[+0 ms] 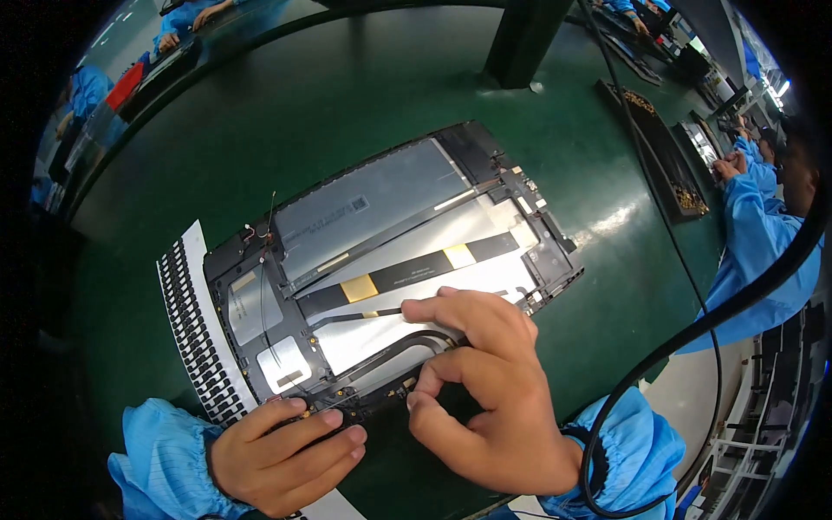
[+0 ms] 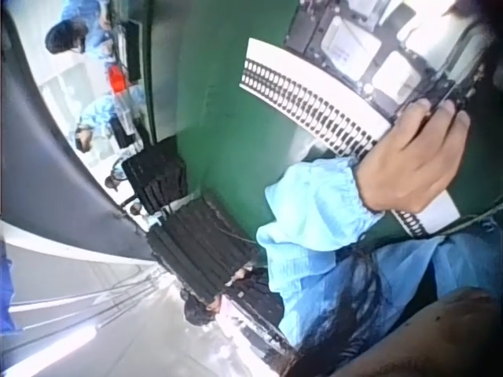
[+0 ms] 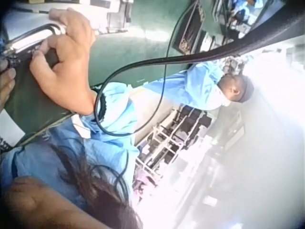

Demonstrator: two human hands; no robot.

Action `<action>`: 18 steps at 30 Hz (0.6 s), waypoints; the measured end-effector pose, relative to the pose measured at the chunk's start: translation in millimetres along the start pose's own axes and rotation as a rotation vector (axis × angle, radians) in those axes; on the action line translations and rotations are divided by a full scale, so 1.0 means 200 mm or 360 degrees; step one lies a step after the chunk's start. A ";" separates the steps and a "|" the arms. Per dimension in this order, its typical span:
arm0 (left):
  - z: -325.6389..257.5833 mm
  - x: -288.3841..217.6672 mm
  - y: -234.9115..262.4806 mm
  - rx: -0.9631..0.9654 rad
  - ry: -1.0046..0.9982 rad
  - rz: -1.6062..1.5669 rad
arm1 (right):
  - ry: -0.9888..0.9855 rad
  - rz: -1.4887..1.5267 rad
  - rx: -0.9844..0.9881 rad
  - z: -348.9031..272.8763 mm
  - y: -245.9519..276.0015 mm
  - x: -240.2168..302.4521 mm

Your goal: The person applies small adhesive labels or strips by hand to the internal components of tablet chassis on an assembly line.

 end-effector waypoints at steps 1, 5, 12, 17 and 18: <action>0.00 0.00 0.00 -0.0013 -0.0007 0.0021 | -0.0003 -0.0002 0.0002 0.00 0.00 0.00; 0.02 -0.01 0.01 -0.0040 -0.0049 0.0057 | 0.0029 -0.0027 -0.0048 0.00 -0.01 0.00; 0.11 0.01 -0.05 0.0075 -0.0048 0.0220 | 0.0057 -0.0106 -0.0001 -0.01 0.02 0.01; 0.11 0.02 -0.06 0.0075 -0.0021 0.0180 | 0.0029 0.0015 -0.0010 0.00 0.06 0.00; 0.11 0.02 -0.06 0.0074 -0.0020 0.0164 | 0.0051 0.0052 -0.0006 0.01 0.06 0.01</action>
Point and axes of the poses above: each hand's wrist, its own z-axis towards the middle knuckle, its own y-axis out of the back of the hand, x = y × z, the point moved 4 cm from there along z, towards the middle knuckle, and after that the axes turned 4 degrees about -x, right-handed, at the moved point
